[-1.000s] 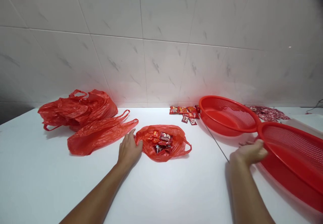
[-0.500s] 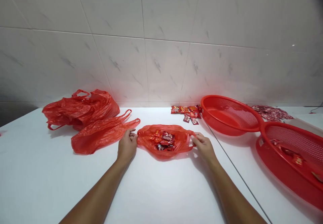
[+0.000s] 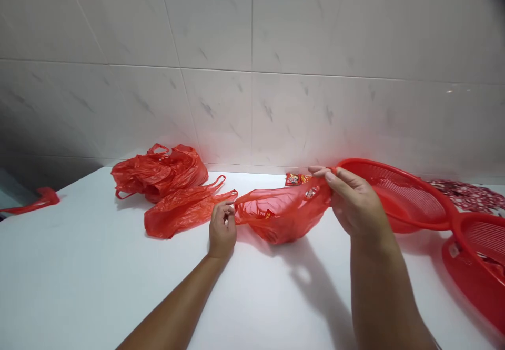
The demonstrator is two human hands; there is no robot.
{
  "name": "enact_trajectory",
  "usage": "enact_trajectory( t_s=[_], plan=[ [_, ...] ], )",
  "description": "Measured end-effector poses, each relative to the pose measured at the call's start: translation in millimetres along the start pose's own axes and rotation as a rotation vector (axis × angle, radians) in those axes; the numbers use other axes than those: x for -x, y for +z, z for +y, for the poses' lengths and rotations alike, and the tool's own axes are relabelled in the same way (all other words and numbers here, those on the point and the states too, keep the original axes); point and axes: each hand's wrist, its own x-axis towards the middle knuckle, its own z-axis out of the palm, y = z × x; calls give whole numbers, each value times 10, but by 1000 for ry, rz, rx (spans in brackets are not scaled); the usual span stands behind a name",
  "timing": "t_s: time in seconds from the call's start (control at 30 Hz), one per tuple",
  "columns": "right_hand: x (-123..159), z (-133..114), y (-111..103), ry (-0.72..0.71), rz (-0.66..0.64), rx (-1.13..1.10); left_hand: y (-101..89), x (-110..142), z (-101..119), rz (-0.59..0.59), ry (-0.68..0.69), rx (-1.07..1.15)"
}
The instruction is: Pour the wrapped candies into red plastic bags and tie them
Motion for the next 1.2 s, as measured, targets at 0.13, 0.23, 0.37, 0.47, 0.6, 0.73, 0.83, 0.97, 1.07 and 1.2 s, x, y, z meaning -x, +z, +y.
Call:
enact_trajectory(
  t_s=[0.13,0.23,0.37,0.47,0.6,0.73,0.83,0.97,1.07,1.2],
  plan=[
    [-19,27,36,73,-38,67,-17,13,71,16,128,-10],
    [-30,47,23,63,-8,76,-18,24,110,-12,204,-42],
    [-8,-14,33,6,52,98,-21,49,142,-78,206,-140],
    [44,-85,78,18,24,189,-32,64,176,-111,39,-189],
    [108,-171,140,-12,-95,346,-40,72,223,-169,-151,-241],
    [123,-209,173,-62,-171,386,-40,76,219,-268,-244,-353],
    [117,-205,170,-82,-162,369,-74,13,248,-263,-239,-352],
    [91,-183,136,-55,-97,349,-139,-257,594,-113,-138,-254],
    [64,-162,122,-36,-37,312,-130,-542,1129,-73,-99,-12],
    [56,-182,150,-48,1,184,-45,-818,1823,-169,-156,467]
  ],
)
